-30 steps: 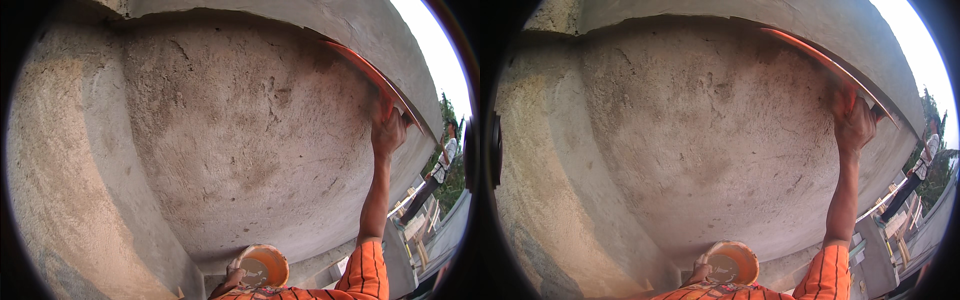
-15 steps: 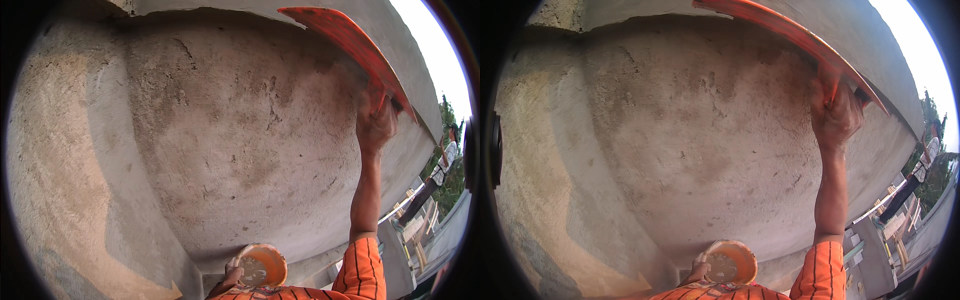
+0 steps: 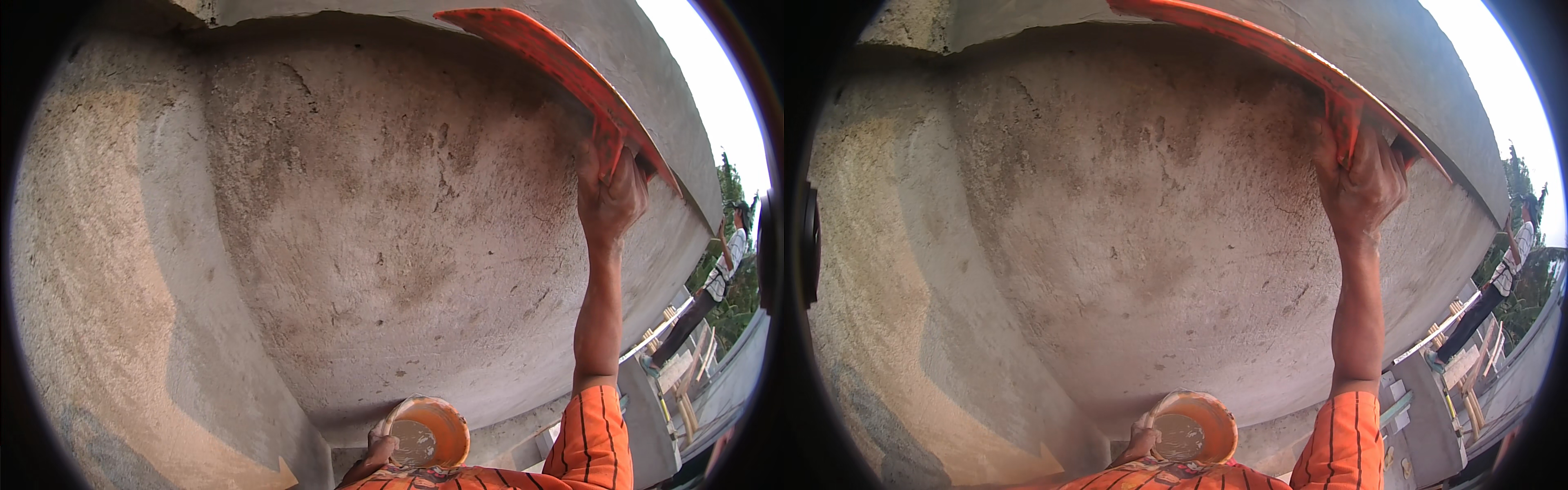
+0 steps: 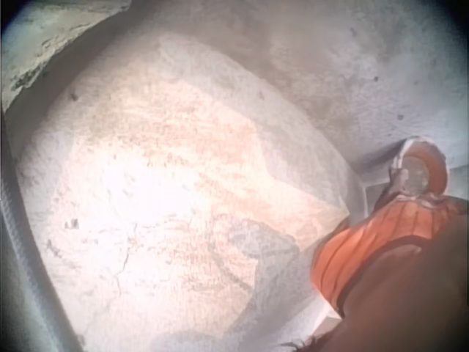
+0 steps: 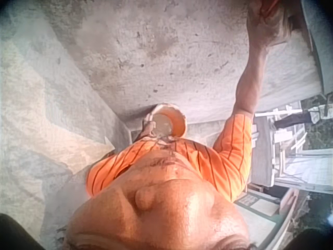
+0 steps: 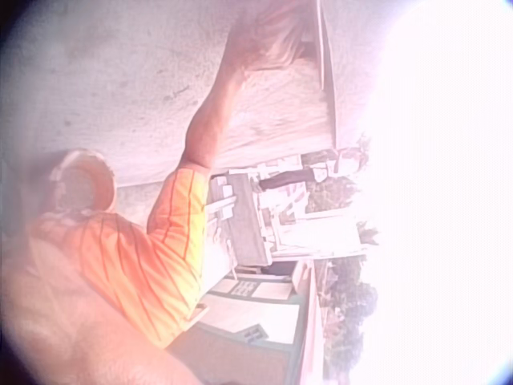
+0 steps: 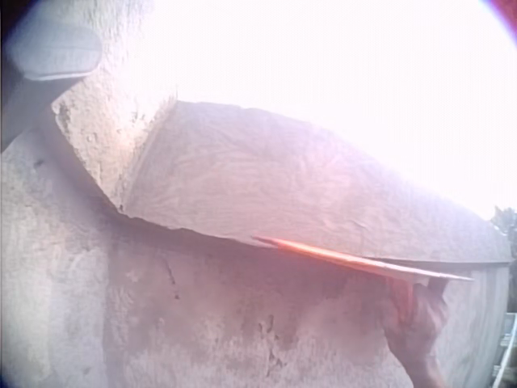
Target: The person uses a red trowel to smooth a wet plaster surface on a curved wall. They hold a bucket in their left hand and repeatedly dip the trowel into it to apply liquid to the wall while smoothing the texture.
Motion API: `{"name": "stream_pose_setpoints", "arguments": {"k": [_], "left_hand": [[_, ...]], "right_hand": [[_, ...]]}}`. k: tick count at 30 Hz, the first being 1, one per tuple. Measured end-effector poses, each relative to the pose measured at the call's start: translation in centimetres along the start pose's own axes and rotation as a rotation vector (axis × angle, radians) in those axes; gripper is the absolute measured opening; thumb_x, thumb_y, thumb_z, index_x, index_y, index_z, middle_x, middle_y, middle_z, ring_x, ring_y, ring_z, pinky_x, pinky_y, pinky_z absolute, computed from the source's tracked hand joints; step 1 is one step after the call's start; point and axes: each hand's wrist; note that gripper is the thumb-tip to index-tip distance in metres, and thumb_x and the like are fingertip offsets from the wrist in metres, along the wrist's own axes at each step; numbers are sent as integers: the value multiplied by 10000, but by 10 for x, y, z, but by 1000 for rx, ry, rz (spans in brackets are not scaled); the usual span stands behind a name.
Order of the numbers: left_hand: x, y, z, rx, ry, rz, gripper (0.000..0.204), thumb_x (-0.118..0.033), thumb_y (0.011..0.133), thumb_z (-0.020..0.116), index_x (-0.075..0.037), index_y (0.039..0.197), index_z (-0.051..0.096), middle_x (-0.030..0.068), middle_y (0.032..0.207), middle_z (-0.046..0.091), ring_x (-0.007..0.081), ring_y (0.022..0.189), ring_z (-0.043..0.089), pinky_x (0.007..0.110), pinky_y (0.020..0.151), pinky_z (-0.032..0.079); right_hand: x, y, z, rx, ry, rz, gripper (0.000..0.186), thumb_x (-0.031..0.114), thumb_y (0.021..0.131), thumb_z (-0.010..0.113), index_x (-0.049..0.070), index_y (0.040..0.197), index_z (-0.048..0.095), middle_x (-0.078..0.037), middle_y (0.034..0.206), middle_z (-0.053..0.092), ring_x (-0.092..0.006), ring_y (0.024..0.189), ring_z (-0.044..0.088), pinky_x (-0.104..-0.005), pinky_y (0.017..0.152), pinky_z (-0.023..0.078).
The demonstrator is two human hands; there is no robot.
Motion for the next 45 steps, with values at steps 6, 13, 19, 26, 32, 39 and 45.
{"name": "stream_pose_setpoints", "arguments": {"k": [6, 13, 19, 26, 32, 39, 45], "left_hand": [[38, 12, -15, 7, 85, 18, 582, 35, 564, 503, 4, 1140, 579, 36, 837, 596, 121, 655, 492, 262, 526, 408], [40, 16, -14, 22, 50, -1, 527, 30, 596, 506, -2, 1116, 582, 26, 784, 576, 116, 619, 483, 265, 509, 403], [49, 21, -16, 23, 29, -1, 469, 33, 631, 500, -7, 1091, 582, 15, 736, 558, 107, 578, 475, 262, 488, 396], [70, 30, -25, 51, 1, 56, 403, 36, 671, 492, -12, 1062, 582, 3, 680, 536, 97, 531, 466, 259, 464, 388], [60, 25, -11, 40, -47, 102, 364, 26, 702, 473, -7, 1046, 586, 6, 646, 522, 90, 515, 461, 255, 458, 383], [42, 5, -9, -6, -27, 20, 370, 20, 702, 466, -1, 1050, 588, 12, 654, 525, 90, 526, 464, 254, 463, 383], [34, 2, -16, -19, -17, -24, 377, 20, 698, 467, -1, 1054, 588, 13, 664, 529, 90, 532, 467, 253, 465, 383]], "right_hand": [[-11, -5, -1, 59, -96, 10, 330, 289, 739, 776, 96, 975, 651, -78, 730, 646, -262, 668, 639, -372, 637, 488], [-54, -33, -17, 161, -226, 67, 239, 275, 768, 749, 90, 865, 632, -76, 710, 629, -258, 661, 632, -375, 622, 484], [-55, -66, -107, 509, -8, 128, 183, 179, 722, 724, 56, 719, 589, -75, 602, 547, -286, 531, 534, -376, 556, 409], [59, -199, -195, 2325, 233, -34, 389, 485, 808, 580, 148, 940, 722, -98, 922, 702, -273, 891, 674, -414, 762, 517], [164, -425, -290, 2322, 424, -171, 275, 263, 870, 513, 156, 1032, 708, -92, 1050, 692, -252, 961, 674, -412, 744, 541], [109, -315, -231, 2465, 280, -61, 349, 423, 830, 604, 158, 1034, 704, -99, 1042, 691, -284, 987, 655, -443, 846, 493], [15, -116, -172, 1811, 471, 325, 340, 402, 737, 733, 86, 812, 632, -68, 713, 627, -311, 642, 598, -417, 670, 452]]}}
Point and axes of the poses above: each hand's wrist, its own y-axis towards the middle knuckle, its own z-axis out of the palm, x = y × z
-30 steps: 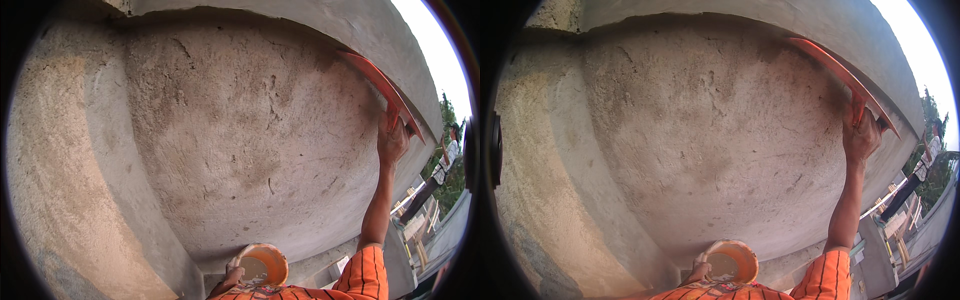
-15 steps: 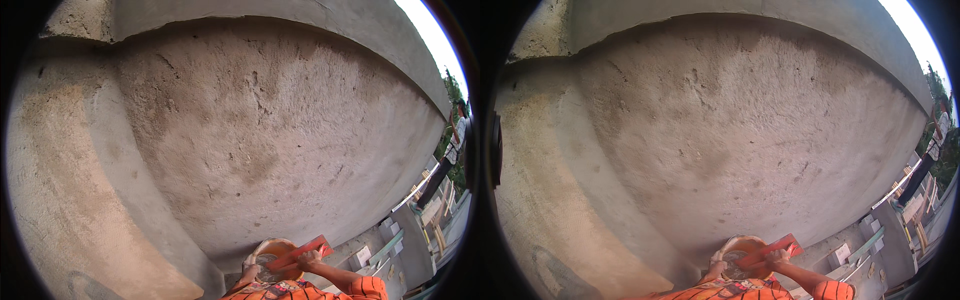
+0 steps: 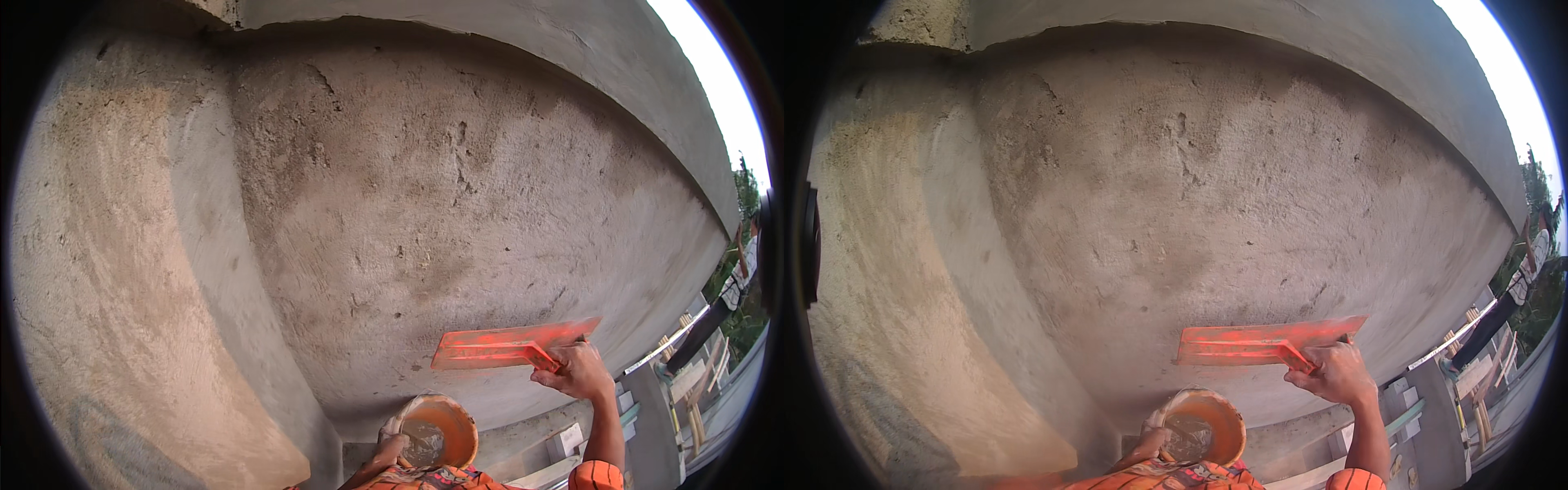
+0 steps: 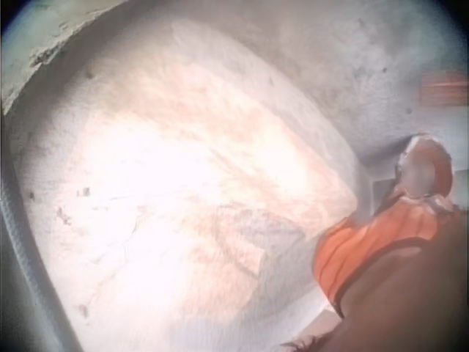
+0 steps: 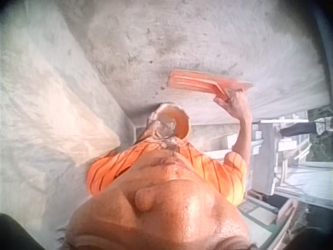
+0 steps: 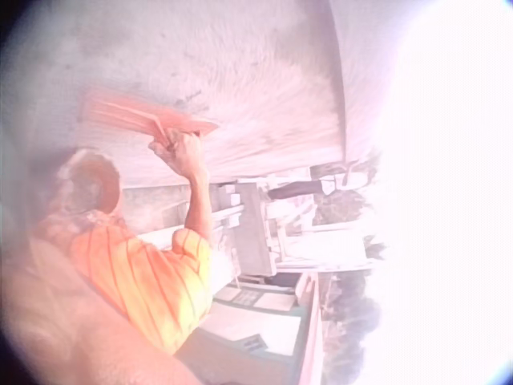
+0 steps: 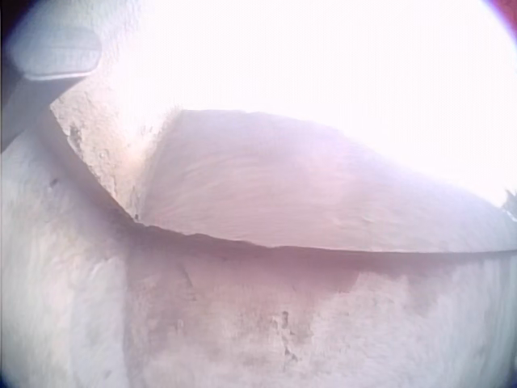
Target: The person uses a red trowel to smooth a wet plaster surface on a curved wall. They hold a bucket in their left hand and repeatedly dip the trowel into it to apply liquid to the wall while smoothing the texture.
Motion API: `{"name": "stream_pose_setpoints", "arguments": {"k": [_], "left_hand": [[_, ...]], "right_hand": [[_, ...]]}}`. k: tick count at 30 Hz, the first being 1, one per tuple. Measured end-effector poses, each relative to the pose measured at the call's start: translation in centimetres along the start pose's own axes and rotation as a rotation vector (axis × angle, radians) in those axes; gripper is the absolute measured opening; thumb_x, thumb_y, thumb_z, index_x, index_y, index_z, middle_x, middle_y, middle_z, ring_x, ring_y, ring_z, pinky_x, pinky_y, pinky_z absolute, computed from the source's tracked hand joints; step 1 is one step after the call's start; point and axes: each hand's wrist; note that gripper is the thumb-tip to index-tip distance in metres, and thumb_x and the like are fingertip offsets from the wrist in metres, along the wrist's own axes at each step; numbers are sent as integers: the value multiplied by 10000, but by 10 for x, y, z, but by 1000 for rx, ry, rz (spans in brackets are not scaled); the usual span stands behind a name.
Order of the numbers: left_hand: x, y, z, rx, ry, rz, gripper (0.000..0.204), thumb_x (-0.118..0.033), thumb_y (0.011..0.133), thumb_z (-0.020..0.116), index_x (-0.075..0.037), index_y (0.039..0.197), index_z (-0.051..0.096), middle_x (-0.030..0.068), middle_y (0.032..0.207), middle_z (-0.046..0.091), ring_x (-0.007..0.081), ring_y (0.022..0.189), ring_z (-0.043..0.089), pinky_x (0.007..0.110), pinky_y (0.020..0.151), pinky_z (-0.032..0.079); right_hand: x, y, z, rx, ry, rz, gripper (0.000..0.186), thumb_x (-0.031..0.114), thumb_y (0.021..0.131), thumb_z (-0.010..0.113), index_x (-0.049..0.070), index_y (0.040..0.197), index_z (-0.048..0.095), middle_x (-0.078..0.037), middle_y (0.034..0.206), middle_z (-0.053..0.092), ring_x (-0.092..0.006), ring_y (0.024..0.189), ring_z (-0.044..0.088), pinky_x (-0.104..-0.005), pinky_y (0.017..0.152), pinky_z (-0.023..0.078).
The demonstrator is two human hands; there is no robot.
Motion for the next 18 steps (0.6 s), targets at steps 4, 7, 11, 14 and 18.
{"name": "stream_pose_setpoints", "arguments": {"k": [4, 7, 11, 14, 18], "left_hand": [[-5, 1, -2, -7, -9, -10, 381, 20, 695, 468, 0, 1057, 587, 14, 670, 531, 90, 536, 468, 253, 465, 383], [-13, 4, 0, 5, 6, -10, 385, 20, 693, 469, 1, 1058, 587, 15, 675, 533, 90, 539, 470, 253, 466, 383], [-14, 5, 1, 2, -2, 2, 389, 20, 690, 469, 1, 1061, 587, 16, 681, 536, 90, 543, 471, 252, 467, 383], [-21, 7, -3, -3, 1, -3, 393, 20, 688, 470, 2, 1063, 587, 16, 686, 538, 90, 546, 473, 252, 467, 383], [-19, 9, -3, -15, -4, -5, 397, 20, 686, 471, 2, 1065, 586, 17, 692, 540, 90, 550, 474, 252, 468, 383]], "right_hand": [[38, 17, -71, -952, -116, -310, 311, 254, 730, 783, 38, 747, 560, -78, 605, 506, -294, 540, 499, -364, 517, 383], [59, 48, -105, -1426, -203, -342, 259, 204, 758, 778, 41, 812, 584, -77, 634, 532, -286, 542, 517, -362, 534, 412], [75, 88, -134, -1662, -304, -390, 260, 220, 766, 781, 53, 839, 596, -75, 657, 560, -266, 548, 543, -343, 541, 435], [89, 108, -144, -1727, -323, -426, 267, 236, 759, 784, 64, 854, 603, -75, 659, 570, -254, 542, 554, -335, 530, 437], [97, 122, -151, -1768, -401, -435, 292, 262, 759, 781, 71, 910, 619, -75, 679, 611, -246, 561, 590, -334, 523, 447]]}}
Point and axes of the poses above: each hand's wrist, its own y-axis towards the middle knuckle, its own z-axis out of the palm, x = y × z
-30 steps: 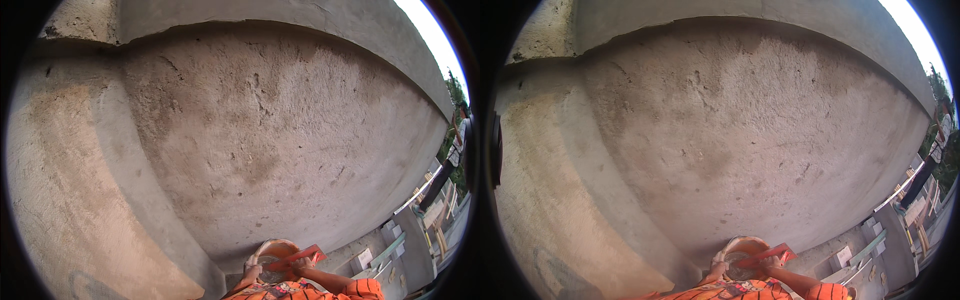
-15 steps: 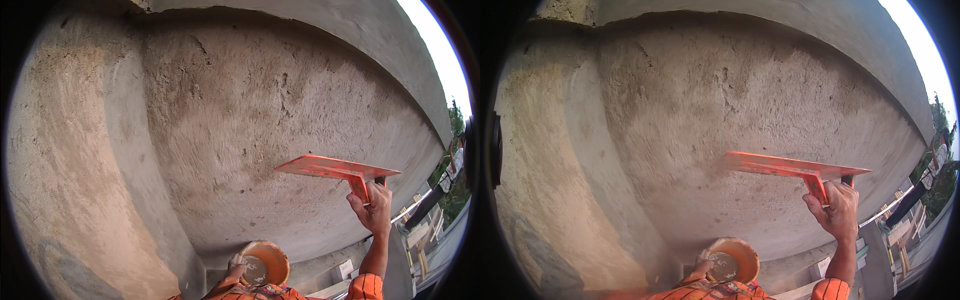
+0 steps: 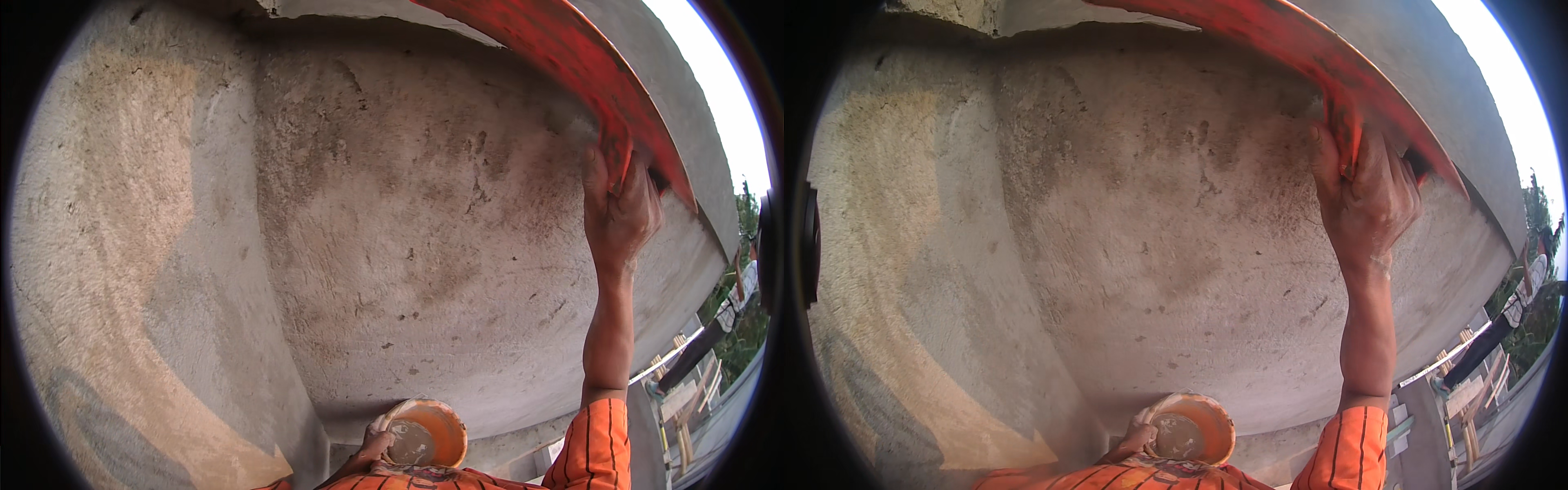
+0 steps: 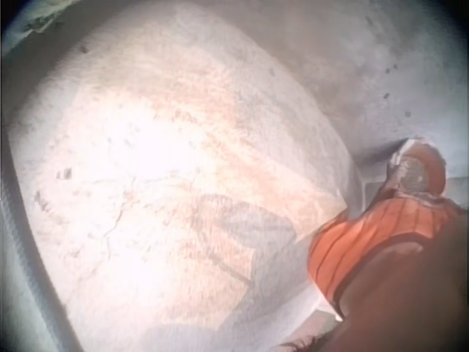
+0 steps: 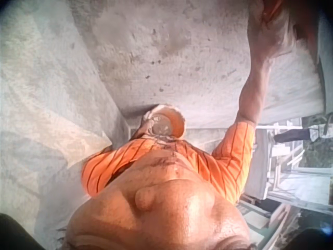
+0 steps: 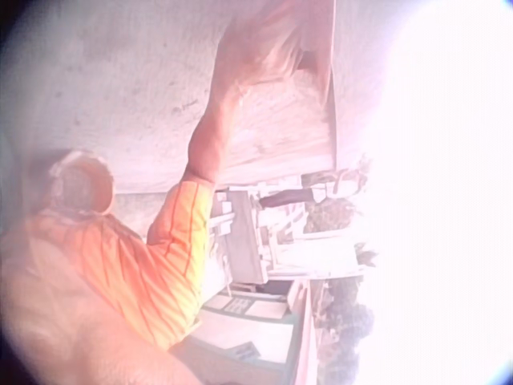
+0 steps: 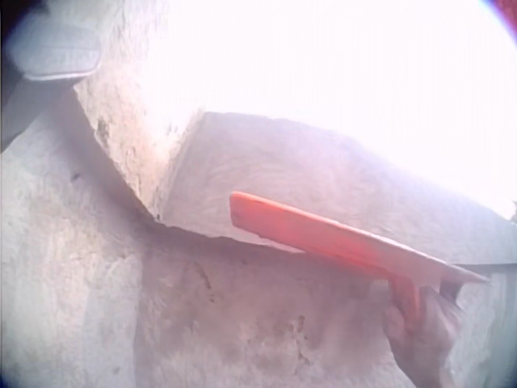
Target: The person uses a red trowel to smooth a wet plaster surface on a curved wall. They hold a bucket in their left hand and repeatedly dip the trowel into it to apply liquid to the wall while smoothing the texture.
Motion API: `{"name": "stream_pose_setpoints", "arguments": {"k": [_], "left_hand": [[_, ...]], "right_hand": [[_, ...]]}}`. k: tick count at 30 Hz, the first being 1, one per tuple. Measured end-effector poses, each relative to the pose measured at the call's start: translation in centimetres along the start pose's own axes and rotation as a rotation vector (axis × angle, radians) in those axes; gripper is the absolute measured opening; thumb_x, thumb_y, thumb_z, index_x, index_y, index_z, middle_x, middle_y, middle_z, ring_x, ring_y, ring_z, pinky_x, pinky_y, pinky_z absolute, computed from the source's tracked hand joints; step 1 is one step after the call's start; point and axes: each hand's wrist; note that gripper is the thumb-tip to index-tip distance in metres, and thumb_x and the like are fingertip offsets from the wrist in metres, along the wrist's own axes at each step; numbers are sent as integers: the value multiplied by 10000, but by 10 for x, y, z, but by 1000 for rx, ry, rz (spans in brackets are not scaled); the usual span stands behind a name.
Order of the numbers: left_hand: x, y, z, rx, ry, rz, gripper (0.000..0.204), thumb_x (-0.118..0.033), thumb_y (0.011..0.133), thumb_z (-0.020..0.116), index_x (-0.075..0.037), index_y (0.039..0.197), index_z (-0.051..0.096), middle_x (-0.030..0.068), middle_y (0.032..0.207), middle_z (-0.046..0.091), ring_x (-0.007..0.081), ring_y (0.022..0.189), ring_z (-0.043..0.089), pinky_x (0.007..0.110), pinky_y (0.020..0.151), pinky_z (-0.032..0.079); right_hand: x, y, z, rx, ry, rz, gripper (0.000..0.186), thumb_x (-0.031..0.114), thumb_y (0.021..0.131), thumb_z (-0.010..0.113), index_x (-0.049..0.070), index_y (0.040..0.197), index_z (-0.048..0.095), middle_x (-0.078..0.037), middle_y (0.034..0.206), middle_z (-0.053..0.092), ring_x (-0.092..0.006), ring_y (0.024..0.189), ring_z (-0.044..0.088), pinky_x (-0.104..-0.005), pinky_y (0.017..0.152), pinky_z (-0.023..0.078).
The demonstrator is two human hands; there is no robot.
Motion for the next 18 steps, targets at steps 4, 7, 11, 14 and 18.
{"name": "stream_pose_setpoints", "arguments": {"k": [4, 7, 11, 14, 18], "left_hand": [[-1, -1, -2, 3, 6, -11, 402, 21, 683, 471, 3, 1068, 586, 18, 699, 543, 90, 554, 476, 251, 469, 383], [-3, -2, -2, 3, 8, -16, 405, 21, 681, 472, 3, 1070, 586, 19, 703, 544, 91, 557, 477, 251, 470, 383], [-5, -1, -2, -1, 13, -19, 410, 21, 678, 473, 4, 1072, 586, 20, 710, 547, 91, 561, 479, 251, 471, 383], [-5, 0, -3, 4, 14, -21, 413, 21, 676, 473, 5, 1074, 585, 21, 715, 549, 91, 564, 480, 251, 471, 384], [-3, -1, -4, 10, 10, -26, 418, 21, 674, 474, 5, 1076, 585, 22, 721, 551, 91, 568, 482, 250, 472, 384]], "right_hand": [[7, 2, -2, 109, -35, 81, 374, 225, 785, 763, 40, 1079, 625, -118, 786, 667, -255, 683, 662, -331, 631, 502], [9, 2, 2, 87, -41, 64, 362, 251, 774, 771, 57, 1043, 627, -98, 742, 655, -247, 638, 645, -330, 591, 488], [10, 4, 8, 21, -44, 22, 351, 294, 749, 789, 80, 976, 628, -79, 697, 640, -250, 578, 618, -335, 538, 471], [10, 4, 8, 22, -45, 13, 350, 301, 752, 786, 80, 975, 630, -84, 714, 647, -252, 598, 628, -335, 556, 479], [10, -1, 8, 76, -113, 18, 330, 308, 756, 778, 81, 948, 632, -83, 740, 656, -255, 641, 641, -338, 594, 490]]}}
Point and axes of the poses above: each hand's wrist, its own y-axis towards the middle knuckle, its own z-axis out of the palm, x = y × z
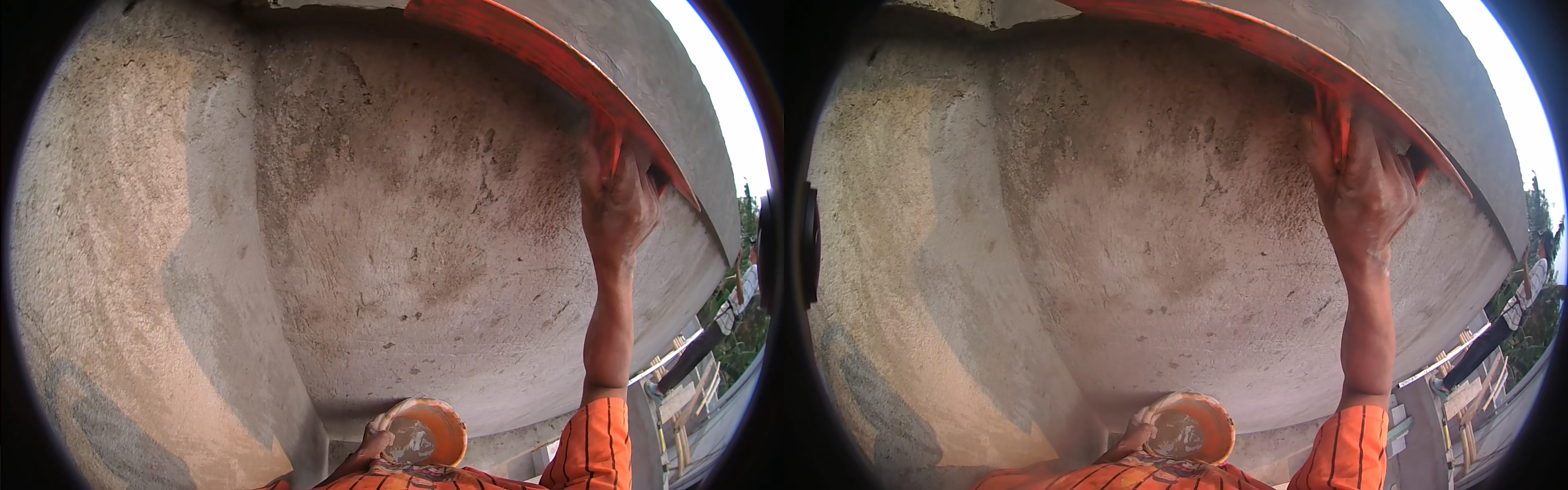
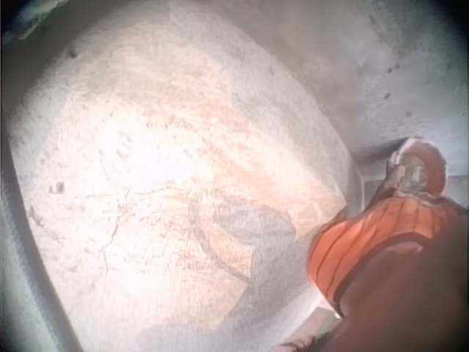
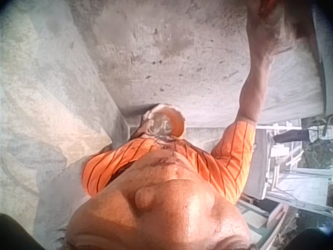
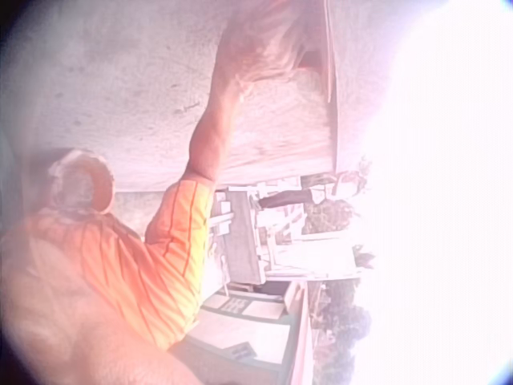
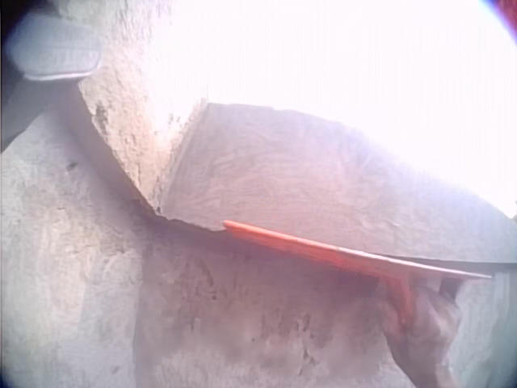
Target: The person uses a red trowel to smooth a wet plaster surface on a curved wall. They hold a bucket in their left hand and repeatedly dip the trowel into it to apply liquid to the wall while smoothing the texture.
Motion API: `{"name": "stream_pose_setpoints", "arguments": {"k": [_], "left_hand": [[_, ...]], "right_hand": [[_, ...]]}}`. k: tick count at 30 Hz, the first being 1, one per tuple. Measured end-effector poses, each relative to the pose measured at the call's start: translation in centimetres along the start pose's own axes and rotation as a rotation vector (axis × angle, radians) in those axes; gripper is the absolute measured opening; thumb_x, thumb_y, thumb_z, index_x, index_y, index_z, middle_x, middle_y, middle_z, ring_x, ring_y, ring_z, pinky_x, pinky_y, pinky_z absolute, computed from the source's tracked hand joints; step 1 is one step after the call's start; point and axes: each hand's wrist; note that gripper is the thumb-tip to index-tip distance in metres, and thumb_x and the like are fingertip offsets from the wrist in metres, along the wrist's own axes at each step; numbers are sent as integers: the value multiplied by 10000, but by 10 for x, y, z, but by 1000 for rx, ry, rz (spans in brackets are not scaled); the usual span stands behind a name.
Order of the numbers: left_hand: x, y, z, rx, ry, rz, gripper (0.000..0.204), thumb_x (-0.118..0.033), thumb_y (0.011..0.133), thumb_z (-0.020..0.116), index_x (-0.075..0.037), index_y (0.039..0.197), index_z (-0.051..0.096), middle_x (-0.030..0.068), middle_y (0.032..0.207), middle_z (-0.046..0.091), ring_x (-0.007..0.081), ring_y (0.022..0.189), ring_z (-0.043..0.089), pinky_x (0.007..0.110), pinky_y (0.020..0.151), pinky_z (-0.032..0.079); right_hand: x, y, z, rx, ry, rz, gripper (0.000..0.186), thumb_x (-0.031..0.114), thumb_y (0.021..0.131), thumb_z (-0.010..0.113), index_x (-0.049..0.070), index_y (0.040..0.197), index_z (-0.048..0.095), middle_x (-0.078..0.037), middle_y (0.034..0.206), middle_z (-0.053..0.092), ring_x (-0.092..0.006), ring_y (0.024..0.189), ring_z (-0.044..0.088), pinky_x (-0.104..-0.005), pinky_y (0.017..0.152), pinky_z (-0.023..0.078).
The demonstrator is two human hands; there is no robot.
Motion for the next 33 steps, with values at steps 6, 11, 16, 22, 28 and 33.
{"name": "stream_pose_setpoints", "arguments": {"k": [6, 11, 16, 22, 28, 33], "left_hand": [[-3, -1, 0, 1, 1, -2, 425, 21, 670, 475, 6, 1080, 585, 23, 730, 555, 91, 574, 484, 250, 473, 384], [-5, 0, 0, 6, 0, -7, 431, 21, 667, 476, 7, 1083, 584, 24, 738, 558, 91, 579, 486, 249, 474, 384], [-7, -4, 1, -11, 7, -12, 437, 22, 663, 477, 8, 1086, 584, 25, 746, 561, 91, 584, 488, 249, 475, 384], [-11, -7, 6, -18, 13, -22, 463, 33, 651, 479, 10, 1103, 576, 27, 783, 569, 94, 593, 492, 248, 480, 387], [-2, -2, -1, 13, 8, -35, 508, 57, 631, 480, 12, 1132, 559, 28, 844, 578, 97, 599, 493, 247, 487, 393], [-1, 0, -3, 30, -5, -16, 513, 59, 630, 478, 13, 1135, 557, 28, 848, 578, 98, 597, 492, 247, 488, 393]], "right_hand": [[-32, -24, -5, 120, -86, 81, 269, 280, 765, 765, 87, 904, 641, -76, 740, 653, -243, 637, 629, -337, 611, 473], [-55, -41, -18, 72, -48, 70, 209, 221, 766, 763, 85, 846, 625, -70, 682, 606, -236, 581, 585, -325, 594, 454], [-46, -29, -11, 5, 42, 80, 214, 206, 761, 769, 81, 820, 605, -64, 650, 575, -235, 554, 562, -329, 543, 445], [-29, -16, -4, -7, 58, 21, 245, 257, 762, 765, 85, 825, 604, -70, 660, 587, -245, 558, 576, -344, 527, 450], [-40, -16, -10, 9, -87, -27, 258, 277, 748, 776, 95, 827, 611, -64, 688, 611, -260, 583, 594, -348, 555, 458], [-51, -18, -14, -12, -75, -5, 260, 273, 734, 786, 96, 826, 618, -53, 691, 613, -253, 588, 587, -341, 570, 456]]}}
Point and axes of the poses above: each hand's wrist, its own y-axis towards the middle knuckle, its own z-axis out of the palm, x = y × z
